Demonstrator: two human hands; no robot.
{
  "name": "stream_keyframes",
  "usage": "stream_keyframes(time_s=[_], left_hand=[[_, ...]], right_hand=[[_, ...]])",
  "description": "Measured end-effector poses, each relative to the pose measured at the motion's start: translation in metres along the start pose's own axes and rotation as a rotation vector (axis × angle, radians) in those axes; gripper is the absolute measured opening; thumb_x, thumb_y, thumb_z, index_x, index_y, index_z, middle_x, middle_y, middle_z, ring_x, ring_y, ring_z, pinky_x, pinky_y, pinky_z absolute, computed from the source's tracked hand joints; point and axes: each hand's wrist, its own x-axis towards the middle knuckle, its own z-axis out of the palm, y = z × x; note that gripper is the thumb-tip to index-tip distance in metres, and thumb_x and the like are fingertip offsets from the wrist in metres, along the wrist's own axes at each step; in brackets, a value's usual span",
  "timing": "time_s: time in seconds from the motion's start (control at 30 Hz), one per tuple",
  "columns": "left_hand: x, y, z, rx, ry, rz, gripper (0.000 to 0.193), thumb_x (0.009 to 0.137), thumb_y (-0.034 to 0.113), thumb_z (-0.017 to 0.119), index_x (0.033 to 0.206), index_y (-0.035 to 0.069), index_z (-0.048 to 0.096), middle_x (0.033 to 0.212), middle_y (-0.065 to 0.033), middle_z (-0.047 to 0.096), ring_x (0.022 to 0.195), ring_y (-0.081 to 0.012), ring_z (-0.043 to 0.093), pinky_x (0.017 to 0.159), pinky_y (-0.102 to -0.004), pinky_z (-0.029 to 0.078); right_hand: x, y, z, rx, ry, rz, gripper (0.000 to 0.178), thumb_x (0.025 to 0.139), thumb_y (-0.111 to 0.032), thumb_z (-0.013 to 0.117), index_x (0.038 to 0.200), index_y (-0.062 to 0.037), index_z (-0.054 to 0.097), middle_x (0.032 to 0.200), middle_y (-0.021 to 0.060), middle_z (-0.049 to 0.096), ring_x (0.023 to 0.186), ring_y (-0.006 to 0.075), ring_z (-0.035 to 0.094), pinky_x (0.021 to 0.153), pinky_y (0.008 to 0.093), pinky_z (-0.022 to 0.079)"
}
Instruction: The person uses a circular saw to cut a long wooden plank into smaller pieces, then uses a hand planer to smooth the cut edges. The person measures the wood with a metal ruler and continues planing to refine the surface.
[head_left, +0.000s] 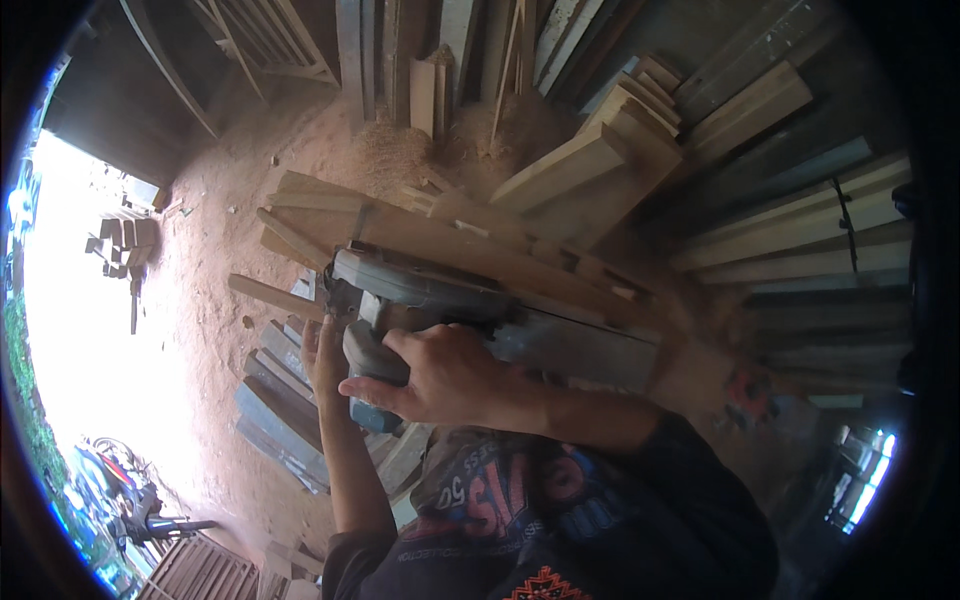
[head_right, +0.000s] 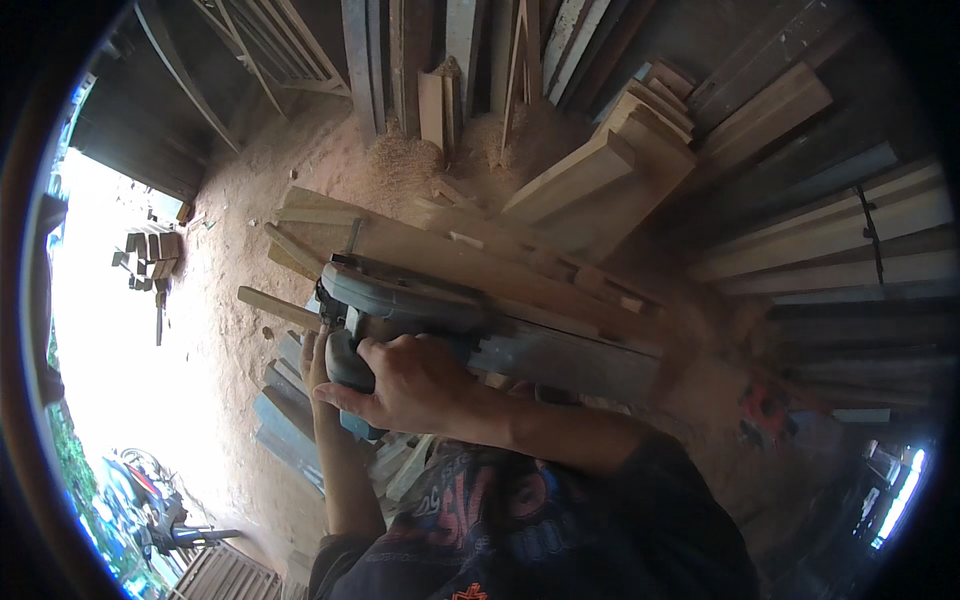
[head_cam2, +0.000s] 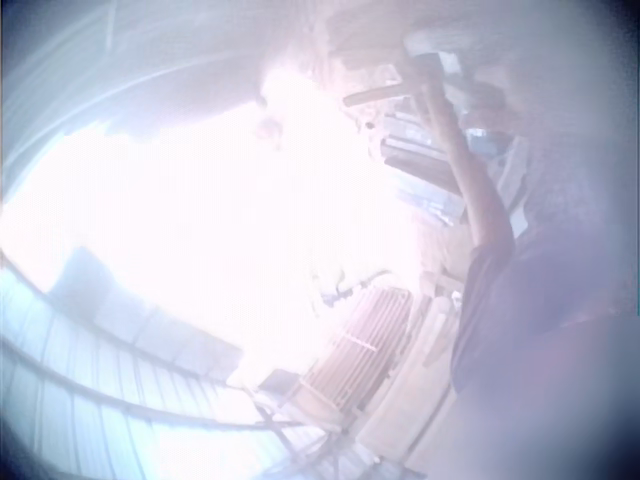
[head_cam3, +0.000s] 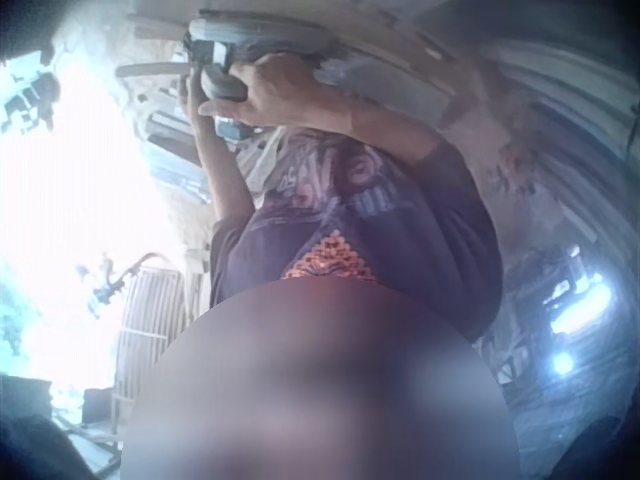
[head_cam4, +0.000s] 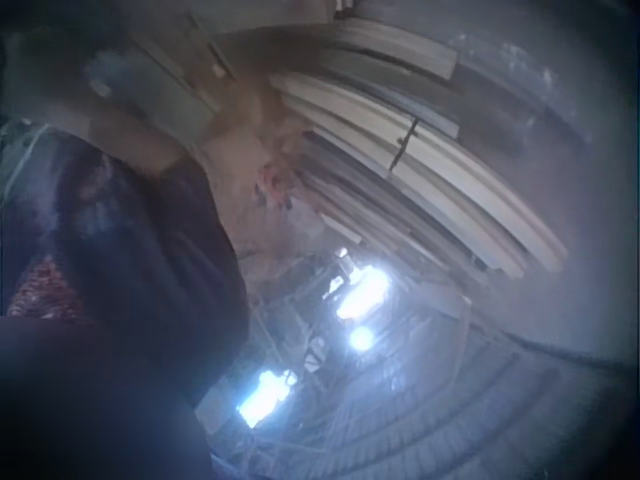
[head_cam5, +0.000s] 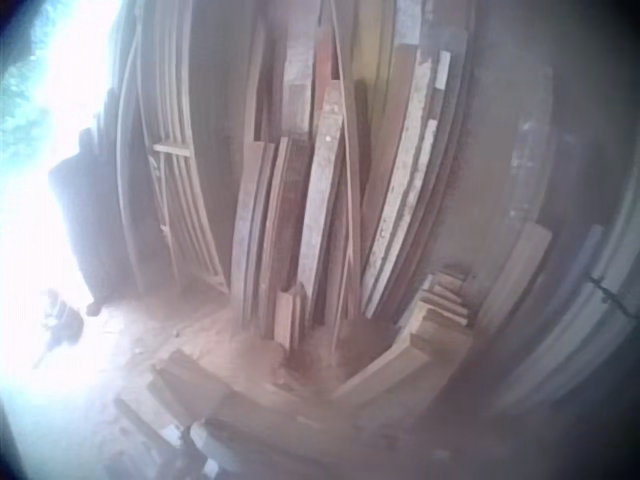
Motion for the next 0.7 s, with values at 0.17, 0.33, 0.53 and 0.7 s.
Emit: stream_keyframes(time_s=[0.17,0.33,0.53,0.7], left_hand=[[0.006,0.006,-0.003,0.127,-0.003,0.088,0.043,0.109,0.022,0.067,0.144,-0.003,0.059,0.125,-0.0155,0.075,0.109,-0.0205,0.073,0.092,-0.0315,0.059],[0.015,0.009,-0.004,0.020,0.015,0.006,0.026,0.114,0.023,0.059,0.129,0.003,0.067,0.111,-0.0109,0.075,0.098,-0.0191,0.075,0.082,-0.0330,0.063],[0.020,0.015,-0.006,0.113,0.008,0.070,0.025,0.116,0.024,0.053,0.125,0.007,0.069,0.108,-0.0103,0.075,0.094,-0.0200,0.076,0.079,-0.0356,0.065],[0.020,0.023,-0.005,0.055,0.033,0.007,0.030,0.114,0.025,0.056,0.133,0.005,0.066,0.113,-0.0111,0.075,0.097,-0.0200,0.075,0.081,-0.0350,0.064]], right_hand=[[0.009,-0.001,0.005,0.002,-0.007,-0.006,0.069,0.097,-0.064,0.075,0.077,0.0015,0.066,0.058,0.0211,0.065,0.055,0.0394,0.073,0.054,0.0462,0.059],[0.015,-0.002,0.009,0.009,-0.015,-0.002,0.070,0.096,-0.065,0.075,0.079,0.0023,0.067,0.059,0.0205,0.066,0.057,0.0386,0.074,0.055,0.0455,0.059],[0.024,-0.001,0.015,-0.012,-0.019,-0.018,0.070,0.096,-0.065,0.075,0.079,0.0025,0.067,0.059,0.0211,0.066,0.058,0.0390,0.075,0.056,0.0459,0.060],[0.031,-0.001,0.018,-0.015,-0.064,0.002,0.073,0.095,-0.068,0.073,0.081,0.0032,0.068,0.060,0.0217,0.067,0.059,0.0395,0.075,0.056,0.0459,0.060]])
